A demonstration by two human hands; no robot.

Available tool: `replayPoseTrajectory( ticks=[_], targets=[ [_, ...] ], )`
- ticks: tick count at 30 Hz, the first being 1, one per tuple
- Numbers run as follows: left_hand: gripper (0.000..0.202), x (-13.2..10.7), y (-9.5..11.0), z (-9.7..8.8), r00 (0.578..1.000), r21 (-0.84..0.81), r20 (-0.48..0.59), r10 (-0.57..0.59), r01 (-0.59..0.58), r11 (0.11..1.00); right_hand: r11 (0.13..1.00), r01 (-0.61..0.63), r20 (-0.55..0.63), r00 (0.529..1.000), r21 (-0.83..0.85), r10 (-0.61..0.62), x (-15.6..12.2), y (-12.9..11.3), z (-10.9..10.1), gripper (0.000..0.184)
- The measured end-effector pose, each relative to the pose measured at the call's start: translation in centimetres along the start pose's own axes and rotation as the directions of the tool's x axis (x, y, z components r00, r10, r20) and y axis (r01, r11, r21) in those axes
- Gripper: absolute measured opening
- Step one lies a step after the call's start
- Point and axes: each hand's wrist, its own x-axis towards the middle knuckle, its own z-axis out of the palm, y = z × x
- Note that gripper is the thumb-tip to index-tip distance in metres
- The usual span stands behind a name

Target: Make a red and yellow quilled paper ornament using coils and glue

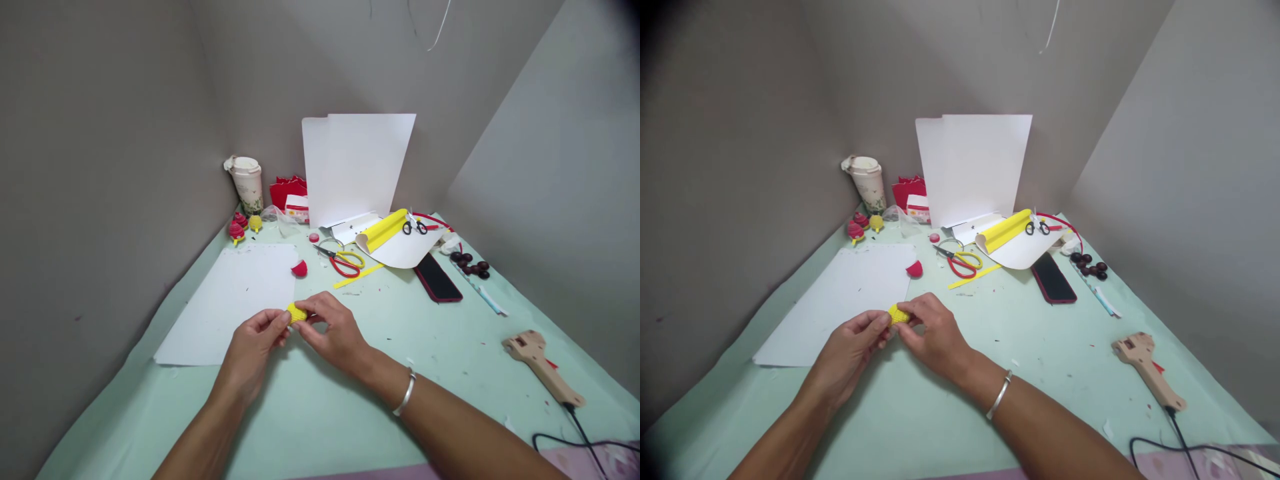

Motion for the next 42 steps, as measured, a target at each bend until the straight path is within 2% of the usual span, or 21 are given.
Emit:
replayPoseTrajectory(
  ticks=[7, 20, 28, 42],
  targets=[
    [0.035, 0.35, -0.12, -0.18, 1.0, 0.073, -0.014, 0.008, -0.007, 0.997, 0.993, 0.107, -0.04, 0.993, -0.053, -0.11, 0.0, 0.25, 0.22, 0.029],
    [0.034, 0.2, -0.07, 0.07, 0.999, 0.103, -0.037, 0.034, -0.03, 0.994, 0.99, 0.118, -0.054, 0.991, -0.074, -0.122, 0.08, 0.29, 0.31, 0.029],
    [0.037, -0.05, 0.1, 0.22, 1.0, 0.024, 0.004, 0.014, -0.014, 1.0, 0.991, 0.121, -0.059, 0.991, -0.056, -0.124, 0.17, 0.19, 0.26, 0.031],
    [0.034, 0.34, -0.42, 0.03, 0.999, -0.083, 0.002, 0.033, -0.033, 0.996, 0.985, 0.163, -0.085, 0.982, -0.061, -0.168, 0.17, 0.05, 0.21, 0.028]
  ],
)
